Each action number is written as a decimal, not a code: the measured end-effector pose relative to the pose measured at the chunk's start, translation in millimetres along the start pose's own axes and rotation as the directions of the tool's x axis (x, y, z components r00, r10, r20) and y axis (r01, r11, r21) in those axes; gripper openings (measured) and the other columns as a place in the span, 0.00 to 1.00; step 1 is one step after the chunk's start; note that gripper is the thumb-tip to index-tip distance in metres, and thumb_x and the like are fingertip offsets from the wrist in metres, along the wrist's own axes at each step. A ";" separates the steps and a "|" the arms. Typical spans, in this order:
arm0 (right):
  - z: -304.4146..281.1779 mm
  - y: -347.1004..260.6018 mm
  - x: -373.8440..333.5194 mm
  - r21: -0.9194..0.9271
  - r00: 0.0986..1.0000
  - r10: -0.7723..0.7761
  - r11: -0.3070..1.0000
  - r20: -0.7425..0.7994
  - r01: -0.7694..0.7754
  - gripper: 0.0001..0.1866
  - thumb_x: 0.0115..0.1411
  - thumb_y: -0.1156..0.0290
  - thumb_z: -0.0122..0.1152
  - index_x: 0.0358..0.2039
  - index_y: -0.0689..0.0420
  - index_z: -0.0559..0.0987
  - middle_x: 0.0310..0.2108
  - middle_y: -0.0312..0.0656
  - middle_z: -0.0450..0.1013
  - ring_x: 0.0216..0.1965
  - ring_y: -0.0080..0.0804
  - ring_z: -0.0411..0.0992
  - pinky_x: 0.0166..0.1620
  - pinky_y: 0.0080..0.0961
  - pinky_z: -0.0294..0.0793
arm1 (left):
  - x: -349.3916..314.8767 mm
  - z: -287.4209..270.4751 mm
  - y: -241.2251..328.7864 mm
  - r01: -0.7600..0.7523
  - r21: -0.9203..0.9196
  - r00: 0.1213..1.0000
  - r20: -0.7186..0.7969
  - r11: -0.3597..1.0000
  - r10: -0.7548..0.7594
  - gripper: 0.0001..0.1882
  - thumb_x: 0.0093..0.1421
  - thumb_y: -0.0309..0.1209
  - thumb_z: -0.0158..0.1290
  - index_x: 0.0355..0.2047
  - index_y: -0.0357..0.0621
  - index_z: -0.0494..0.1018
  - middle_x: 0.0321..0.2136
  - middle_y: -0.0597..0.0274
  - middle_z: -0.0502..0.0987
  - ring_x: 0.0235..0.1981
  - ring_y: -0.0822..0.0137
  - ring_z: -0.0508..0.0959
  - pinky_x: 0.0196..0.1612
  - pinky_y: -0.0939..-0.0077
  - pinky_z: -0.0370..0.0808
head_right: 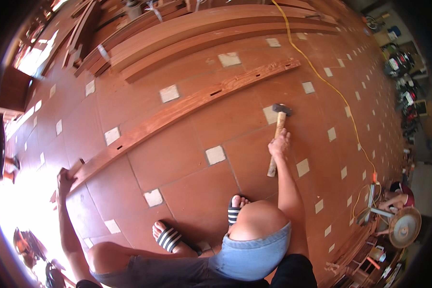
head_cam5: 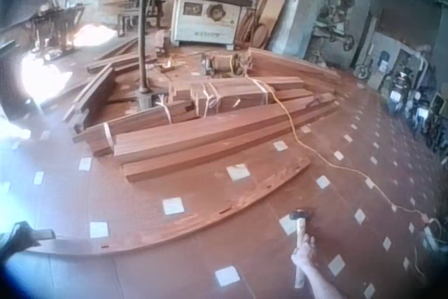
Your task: The person assembles wooden pieces on the floor using a hammer to fit them together. They then walk to a table saw and adjust the blade with a wrench.
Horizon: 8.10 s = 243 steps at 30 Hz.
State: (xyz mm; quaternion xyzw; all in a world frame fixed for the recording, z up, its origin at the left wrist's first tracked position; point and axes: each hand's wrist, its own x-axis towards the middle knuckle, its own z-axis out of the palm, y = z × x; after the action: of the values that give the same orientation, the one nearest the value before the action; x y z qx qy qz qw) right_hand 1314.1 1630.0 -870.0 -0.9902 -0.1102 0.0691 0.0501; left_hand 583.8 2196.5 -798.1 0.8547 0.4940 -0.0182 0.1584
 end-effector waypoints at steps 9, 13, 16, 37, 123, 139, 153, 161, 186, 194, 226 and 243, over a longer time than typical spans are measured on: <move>-1.8 10.1 -3.8 -0.049 0.998 0.041 0.998 0.052 -0.038 0.41 0.62 0.71 0.64 0.72 0.64 0.55 0.67 0.61 0.61 0.67 0.60 0.64 0.67 0.46 0.69 | 81.5 -26.6 216.9 -0.136 0.026 0.987 -0.079 0.990 0.138 0.26 0.53 0.52 0.70 0.37 0.40 0.81 0.31 0.44 0.82 0.34 0.42 0.83 0.40 0.52 0.79; -5.3 8.2 -3.9 -0.036 0.991 0.008 0.999 0.137 -0.003 0.43 0.64 0.70 0.63 0.74 0.62 0.53 0.71 0.65 0.56 0.71 0.59 0.59 0.71 0.44 0.64 | 107.7 31.0 308.6 -0.276 0.017 0.960 0.063 0.961 0.274 0.31 0.48 0.57 0.72 0.41 0.46 0.84 0.35 0.49 0.85 0.40 0.47 0.85 0.47 0.54 0.81; -8.7 8.7 -3.1 -0.003 0.988 -0.005 1.000 0.153 0.005 0.43 0.64 0.69 0.62 0.75 0.61 0.52 0.72 0.64 0.55 0.73 0.57 0.56 0.72 0.44 0.61 | 105.1 78.6 351.2 -0.428 -0.003 0.904 0.018 0.904 0.428 0.35 0.42 0.56 0.75 0.46 0.47 0.84 0.38 0.51 0.85 0.43 0.49 0.85 0.48 0.56 0.82; 3.2 19.3 9.9 -0.091 0.993 -0.046 0.994 0.113 0.057 0.43 0.61 0.72 0.64 0.72 0.66 0.55 0.69 0.64 0.61 0.71 0.57 0.59 0.71 0.43 0.64 | 22.7 77.8 262.2 -0.298 0.073 0.944 0.172 0.952 0.283 0.24 0.35 0.43 0.75 0.30 0.43 0.83 0.34 0.56 0.82 0.38 0.51 0.83 0.42 0.56 0.80; -303.3 -316.1 -170.5 0.070 0.230 -0.956 0.220 -0.185 0.973 0.07 0.56 0.76 0.60 0.34 0.65 0.77 0.20 0.55 0.71 0.22 0.55 0.72 0.30 0.43 0.71 | 16.0 1.6 494.1 -0.493 -0.854 0.838 -0.414 0.167 0.355 0.09 0.56 0.30 0.63 0.26 0.39 0.75 0.19 0.75 0.73 0.23 0.82 0.67 0.27 0.78 0.70; -311.3 -318.4 -167.3 0.226 0.184 -0.910 0.104 -0.372 0.969 0.13 0.53 0.80 0.59 0.40 0.67 0.80 0.28 0.60 0.77 0.32 0.58 0.79 0.39 0.45 0.77 | 16.2 7.4 493.8 -0.516 -0.834 0.833 -0.434 0.198 0.343 0.10 0.56 0.28 0.62 0.24 0.40 0.72 0.18 0.74 0.72 0.21 0.82 0.66 0.25 0.79 0.68; -324.4 -308.6 -181.1 0.157 0.111 -0.915 0.053 -0.387 0.986 0.14 0.55 0.81 0.61 0.44 0.70 0.78 0.30 0.63 0.79 0.35 0.64 0.80 0.39 0.48 0.80 | 9.5 3.4 493.9 -0.481 -0.861 0.842 -0.402 0.164 0.358 0.11 0.58 0.28 0.62 0.23 0.41 0.71 0.19 0.74 0.72 0.23 0.81 0.68 0.28 0.78 0.69; -305.1 -313.5 -161.7 0.212 0.188 -0.964 0.148 -0.186 0.966 0.18 0.54 0.83 0.60 0.48 0.71 0.75 0.27 0.68 0.77 0.35 0.64 0.80 0.40 0.49 0.83 | 10.3 5.4 493.5 -0.518 -0.840 0.825 -0.441 0.160 0.355 0.09 0.56 0.27 0.61 0.23 0.40 0.72 0.17 0.76 0.70 0.21 0.82 0.64 0.25 0.79 0.67; -235.3 -174.3 -136.6 0.300 0.581 -0.813 0.561 0.025 0.772 0.10 0.55 0.74 0.63 0.37 0.65 0.77 0.25 0.58 0.76 0.29 0.61 0.77 0.36 0.47 0.74 | 34.1 152.2 408.1 -0.546 -0.187 0.835 -0.196 0.816 0.514 0.20 0.49 0.37 0.70 0.42 0.44 0.81 0.46 0.60 0.79 0.50 0.54 0.78 0.53 0.58 0.76; -83.0 -111.0 -130.2 0.275 0.669 -0.664 0.748 0.334 0.604 0.14 0.50 0.72 0.64 0.36 0.66 0.78 0.34 0.64 0.79 0.42 0.64 0.78 0.45 0.53 0.77 | 37.6 160.5 403.3 -0.569 -0.172 0.816 -0.238 0.804 0.526 0.19 0.48 0.35 0.69 0.39 0.40 0.80 0.45 0.59 0.79 0.47 0.53 0.79 0.50 0.59 0.79; -214.0 -301.6 -134.0 0.553 0.295 -0.946 0.320 0.137 0.769 0.37 0.50 0.61 0.81 0.57 0.64 0.76 0.48 0.51 0.80 0.43 0.39 0.82 0.45 0.34 0.85 | 34.8 134.3 365.5 -0.510 -0.186 0.860 -0.143 0.840 0.491 0.31 0.44 0.35 0.70 0.49 0.43 0.74 0.48 0.54 0.75 0.52 0.52 0.76 0.54 0.55 0.73; -198.8 -345.7 -168.5 0.637 0.448 -0.891 0.391 0.080 0.665 0.09 0.58 0.71 0.71 0.34 0.64 0.86 0.25 0.38 0.82 0.28 0.21 0.78 0.35 0.21 0.77 | 32.3 146.4 305.2 -0.465 -0.087 0.883 -0.107 0.881 0.456 0.31 0.46 0.51 0.70 0.43 0.46 0.74 0.42 0.60 0.76 0.49 0.57 0.77 0.51 0.60 0.76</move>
State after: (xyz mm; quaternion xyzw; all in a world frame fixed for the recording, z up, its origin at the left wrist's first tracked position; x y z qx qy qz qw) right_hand 1107.7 1911.0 -613.3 -0.7182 -0.5579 0.2692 0.3171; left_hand 878.1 2040.4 -866.0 0.9376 0.2830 0.0829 0.1842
